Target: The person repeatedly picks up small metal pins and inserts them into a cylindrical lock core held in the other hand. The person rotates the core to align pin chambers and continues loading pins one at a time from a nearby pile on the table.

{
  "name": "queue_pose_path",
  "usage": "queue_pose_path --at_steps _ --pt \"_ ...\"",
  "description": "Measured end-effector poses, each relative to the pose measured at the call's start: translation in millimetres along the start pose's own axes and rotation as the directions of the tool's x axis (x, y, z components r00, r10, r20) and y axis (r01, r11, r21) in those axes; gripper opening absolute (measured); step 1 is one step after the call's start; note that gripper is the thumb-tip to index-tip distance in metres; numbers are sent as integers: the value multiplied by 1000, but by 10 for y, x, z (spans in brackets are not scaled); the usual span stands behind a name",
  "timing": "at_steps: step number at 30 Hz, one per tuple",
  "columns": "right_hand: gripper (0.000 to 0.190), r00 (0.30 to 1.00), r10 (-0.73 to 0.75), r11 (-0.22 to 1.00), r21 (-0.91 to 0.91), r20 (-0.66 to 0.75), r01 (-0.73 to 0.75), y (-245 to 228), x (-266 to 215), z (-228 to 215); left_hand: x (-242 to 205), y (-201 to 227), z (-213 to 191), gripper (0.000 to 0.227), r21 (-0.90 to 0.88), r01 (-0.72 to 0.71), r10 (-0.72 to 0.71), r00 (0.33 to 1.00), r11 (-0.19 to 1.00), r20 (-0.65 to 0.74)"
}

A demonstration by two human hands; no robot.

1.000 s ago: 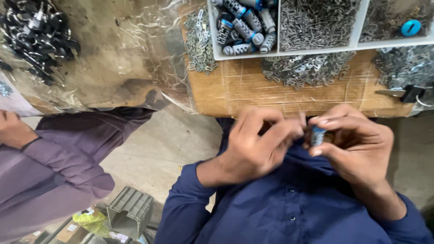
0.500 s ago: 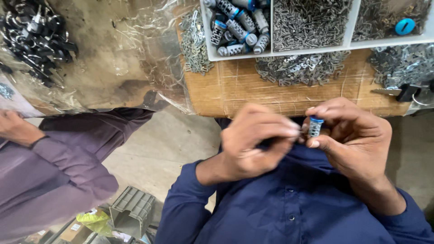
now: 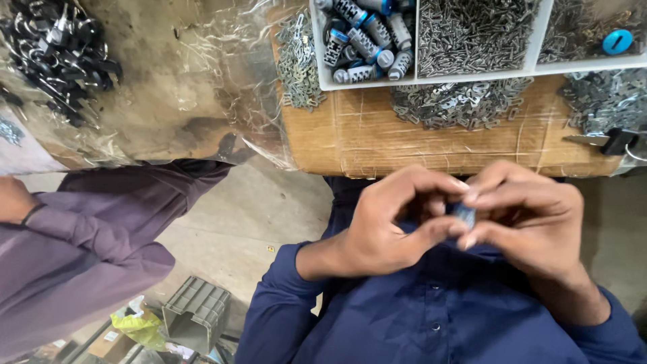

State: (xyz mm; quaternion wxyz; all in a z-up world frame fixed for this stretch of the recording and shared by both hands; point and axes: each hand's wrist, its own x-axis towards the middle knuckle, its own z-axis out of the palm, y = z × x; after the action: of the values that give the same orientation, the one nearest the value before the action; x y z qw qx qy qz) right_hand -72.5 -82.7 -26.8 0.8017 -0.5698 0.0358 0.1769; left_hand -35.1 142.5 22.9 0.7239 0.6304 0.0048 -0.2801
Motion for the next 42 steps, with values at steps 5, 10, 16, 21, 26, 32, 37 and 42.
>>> queue_pose_path --at_steps 5,10,16,21,26,32,37,42 --pt "30 986 0 991 135 -168 23 9 -92 -11 134 -41 -103 40 960 -244 561 818 140 126" --pt "33 991 11 987 159 -137 11 6 -13 31 99 -148 -367 26 870 -482 552 756 105 352" --pt "35 990 35 982 189 -139 -9 -5 66 93 -29 -204 -347 35 801 -381 572 818 461 60" --pt "38 989 3 976 217 -145 29 6 46 107 59 -22 -89 33 588 -471 593 805 658 -19" --pt "34 980 0 994 103 -199 21 -16 -5 67 130 34 52 35 689 -525 591 788 499 173" --pt "32 991 -37 994 100 -125 50 56 -8 150 63 10 -21 32 656 -490 589 804 575 85" --pt "31 994 -10 999 46 -112 15 78 39 208 -6 142 -185 33 730 -507 520 819 458 243" --pt "40 966 -17 989 -138 260 55 -8 70 59 -32 154 -182 29 615 -393 428 899 684 99"
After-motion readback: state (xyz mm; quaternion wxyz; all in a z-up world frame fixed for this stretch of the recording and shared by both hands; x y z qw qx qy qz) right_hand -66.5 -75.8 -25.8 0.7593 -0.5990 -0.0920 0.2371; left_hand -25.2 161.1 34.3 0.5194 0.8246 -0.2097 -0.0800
